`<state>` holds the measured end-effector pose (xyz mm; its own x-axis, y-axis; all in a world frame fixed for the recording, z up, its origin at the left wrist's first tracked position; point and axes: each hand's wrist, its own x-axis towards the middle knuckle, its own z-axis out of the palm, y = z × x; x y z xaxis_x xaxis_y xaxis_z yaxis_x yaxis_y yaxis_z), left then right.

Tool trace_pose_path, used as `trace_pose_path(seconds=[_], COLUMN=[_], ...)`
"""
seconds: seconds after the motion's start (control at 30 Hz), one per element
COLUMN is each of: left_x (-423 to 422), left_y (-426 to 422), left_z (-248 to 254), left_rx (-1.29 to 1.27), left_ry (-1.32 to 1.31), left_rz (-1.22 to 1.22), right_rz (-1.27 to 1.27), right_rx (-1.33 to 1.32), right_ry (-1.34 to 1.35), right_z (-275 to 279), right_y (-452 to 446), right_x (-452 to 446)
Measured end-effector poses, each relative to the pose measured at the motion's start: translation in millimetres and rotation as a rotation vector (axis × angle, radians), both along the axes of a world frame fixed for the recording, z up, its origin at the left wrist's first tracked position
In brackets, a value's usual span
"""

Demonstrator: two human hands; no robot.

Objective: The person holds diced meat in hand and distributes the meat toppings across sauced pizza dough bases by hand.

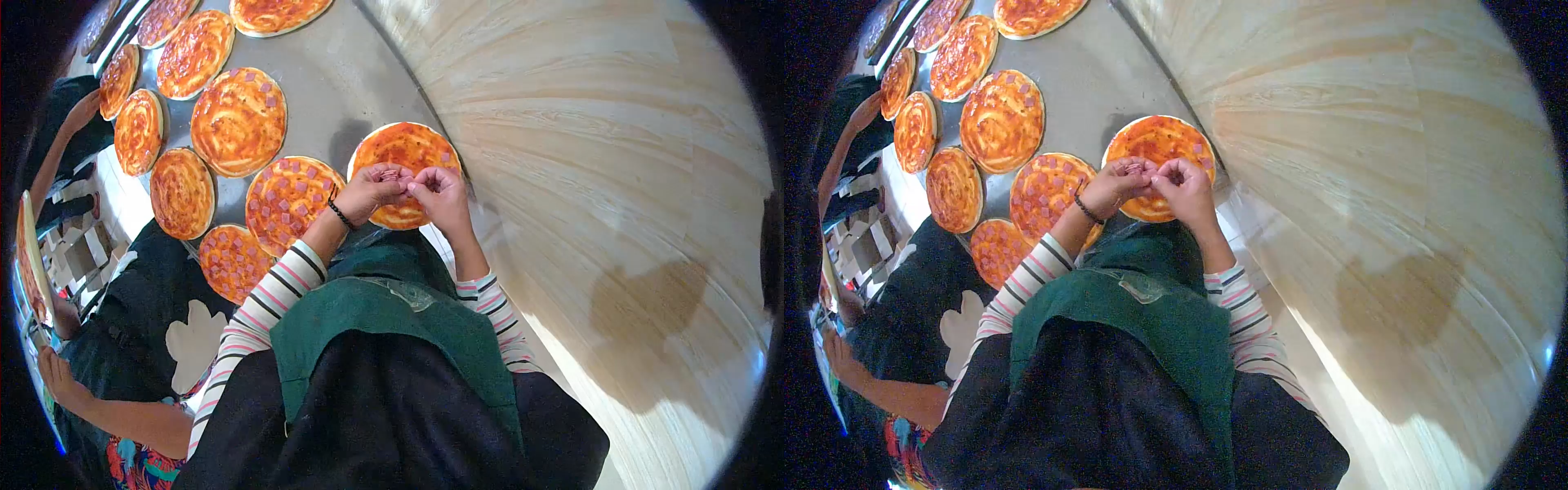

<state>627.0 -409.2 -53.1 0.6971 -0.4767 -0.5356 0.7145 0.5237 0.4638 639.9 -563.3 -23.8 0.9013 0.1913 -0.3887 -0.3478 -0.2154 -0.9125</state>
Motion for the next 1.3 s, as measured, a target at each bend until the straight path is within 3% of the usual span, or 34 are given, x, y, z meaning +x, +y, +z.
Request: trace_pose_path(seconds=[0.1, 0.17, 0.4, 0.67, 0.73, 0.77, 0.83, 0.87, 0.93, 1.07, 1.17, 1.3], left_x=[4, 6, 2, 5, 5, 2, 2, 1, -1, -6, -12, -20], left_y=[4, 5, 16, 21, 22, 22, 23, 23, 23, 25, 26, 22], left_z=[6, 7, 9, 15, 15, 14, 14, 11, 12, 16, 14, 0], left_rx=[0.051, 0.060, 0.088, 0.109, 0.157, 0.158, 0.141, 0.179, 0.187, 0.215, 0.251, 0.248], left_ry=[0.052, 0.074, 0.019, -0.037, -0.084, -0.062, -0.063, -0.126, -0.135, -0.134, -0.103, -0.018], left_rz=[0.050, 0.109, 0.059, 0.045, 0.017, 0.016, 0.054, 0.029, -0.002, -0.091, -0.164, -0.091], right_rz=[-0.152, -0.250, -0.096, 0.008, 0.122, 0.132, -0.016, -0.018, 0.113, 0.074, 0.044, 0.098], right_rx=[0.041, -0.387, -0.834, -0.718, -0.905, -0.902, -0.454, -0.225, -0.105, -0.038, 0.077, -0.093], right_ry=[0.121, -0.177, -0.297, -0.433, -0.406, -0.386, -0.209, -0.243, -0.134, -0.123, 0.059, -0.117], right_z=[-13, -30, -54, -28, -20, -20, -17, -16, 9, 5, -2, 1], right_y=[-1, -1, -2, -6, -5, -4, 2, 5, 15, 17, 17, 20], right_x=[14, 28, 48, 38, 37, 32, 27, 19, 10, -3, -11, -10])
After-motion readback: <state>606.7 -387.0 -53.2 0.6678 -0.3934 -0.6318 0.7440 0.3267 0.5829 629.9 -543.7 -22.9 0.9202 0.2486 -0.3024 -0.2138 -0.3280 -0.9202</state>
